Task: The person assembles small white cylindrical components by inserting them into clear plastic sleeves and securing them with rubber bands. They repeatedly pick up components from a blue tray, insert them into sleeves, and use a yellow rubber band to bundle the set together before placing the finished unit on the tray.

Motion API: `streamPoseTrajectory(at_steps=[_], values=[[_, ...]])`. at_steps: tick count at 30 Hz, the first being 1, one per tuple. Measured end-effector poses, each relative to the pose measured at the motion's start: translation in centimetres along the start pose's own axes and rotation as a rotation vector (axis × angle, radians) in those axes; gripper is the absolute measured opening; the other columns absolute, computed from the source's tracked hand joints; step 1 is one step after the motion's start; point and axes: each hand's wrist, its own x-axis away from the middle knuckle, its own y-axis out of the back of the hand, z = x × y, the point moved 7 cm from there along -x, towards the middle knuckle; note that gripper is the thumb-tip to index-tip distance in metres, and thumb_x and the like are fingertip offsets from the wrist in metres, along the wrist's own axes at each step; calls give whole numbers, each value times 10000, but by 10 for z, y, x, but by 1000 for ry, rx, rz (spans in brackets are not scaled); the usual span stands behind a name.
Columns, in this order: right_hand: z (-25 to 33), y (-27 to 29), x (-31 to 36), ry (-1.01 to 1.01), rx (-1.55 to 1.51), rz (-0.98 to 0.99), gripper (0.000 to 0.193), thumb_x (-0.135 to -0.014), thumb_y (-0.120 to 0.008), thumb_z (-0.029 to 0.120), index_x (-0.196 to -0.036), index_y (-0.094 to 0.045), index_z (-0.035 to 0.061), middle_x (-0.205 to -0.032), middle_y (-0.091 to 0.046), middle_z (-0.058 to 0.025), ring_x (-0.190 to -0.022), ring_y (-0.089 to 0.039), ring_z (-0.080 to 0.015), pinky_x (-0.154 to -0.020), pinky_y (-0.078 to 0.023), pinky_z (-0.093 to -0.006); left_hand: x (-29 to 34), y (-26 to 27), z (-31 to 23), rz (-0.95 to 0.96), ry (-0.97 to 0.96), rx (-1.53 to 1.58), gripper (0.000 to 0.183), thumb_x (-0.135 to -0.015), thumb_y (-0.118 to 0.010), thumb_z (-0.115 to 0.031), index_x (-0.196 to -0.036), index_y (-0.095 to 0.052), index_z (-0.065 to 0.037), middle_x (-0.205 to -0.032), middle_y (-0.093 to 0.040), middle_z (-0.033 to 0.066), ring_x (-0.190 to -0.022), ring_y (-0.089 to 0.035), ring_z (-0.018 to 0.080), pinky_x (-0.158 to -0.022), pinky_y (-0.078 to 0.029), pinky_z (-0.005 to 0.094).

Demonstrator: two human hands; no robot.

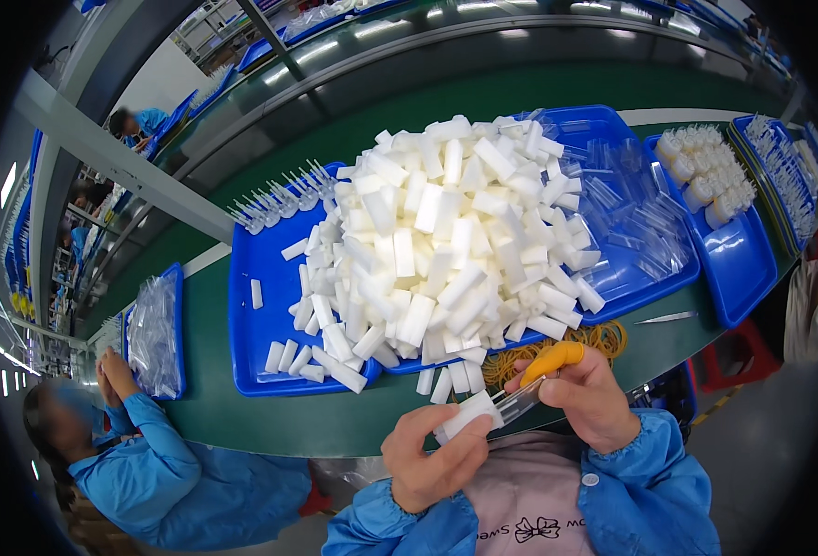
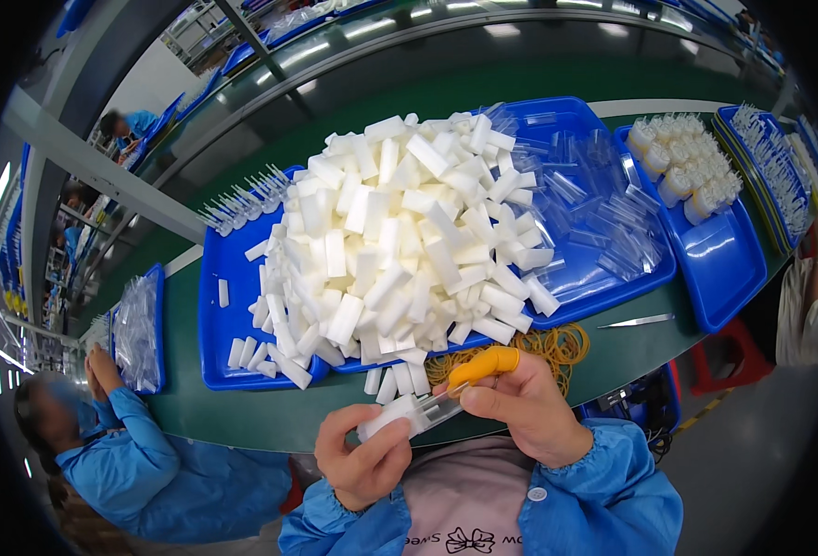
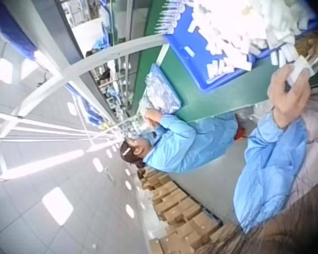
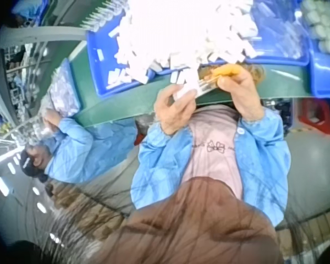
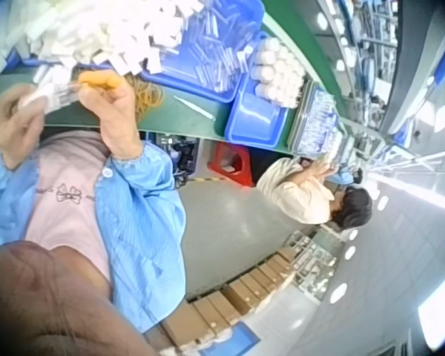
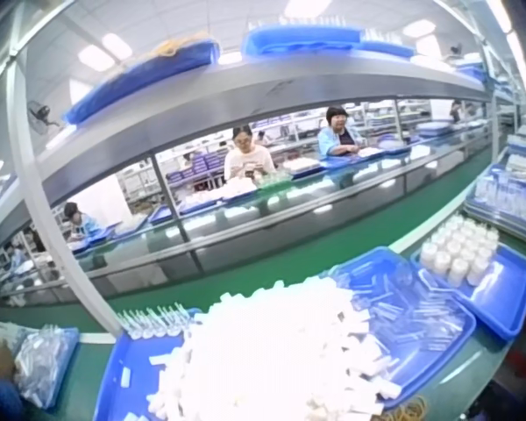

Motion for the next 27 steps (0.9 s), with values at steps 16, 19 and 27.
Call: streamPoseTrajectory(at_steps=[16, 19, 27], values=[[27, 8, 9, 262, 360, -27, 207, -777, -695, 55, -963, -625, -4, -941, -645, -86, -941, -569, -158, -977, -345, -329, -3, -15, 27, -142, 299, 514, 557, -636, -782, -127, -1114, -516, -23, -1071, -506, 110, -918, -540, 190, -762, -457, 290], [34, 5, 9, 292, 320, -49, 203, -770, -697, 49, -950, -626, -12, -963, -638, -87, -932, -568, -159, -958, -364, -328, 4, -31, 39, 8, 495, 810, 583, -714, -763, -213, -1148, -439, 3, -1102, -478, 108, -956, -524, 178, -784, -456, 298], [53, 6, 15, 518, 764, -70, 255, -706, -747, 100, -914, -634, 6, -1025, -586, -112, -979, -548, -212, -884, -414, -329, 26, -45, 38, 44, 814, 1252, 435, -796, -685, -64, -1154, -452, 17, -1127, -456, 88, -1029, -524, 183, -867, -448, 298]])
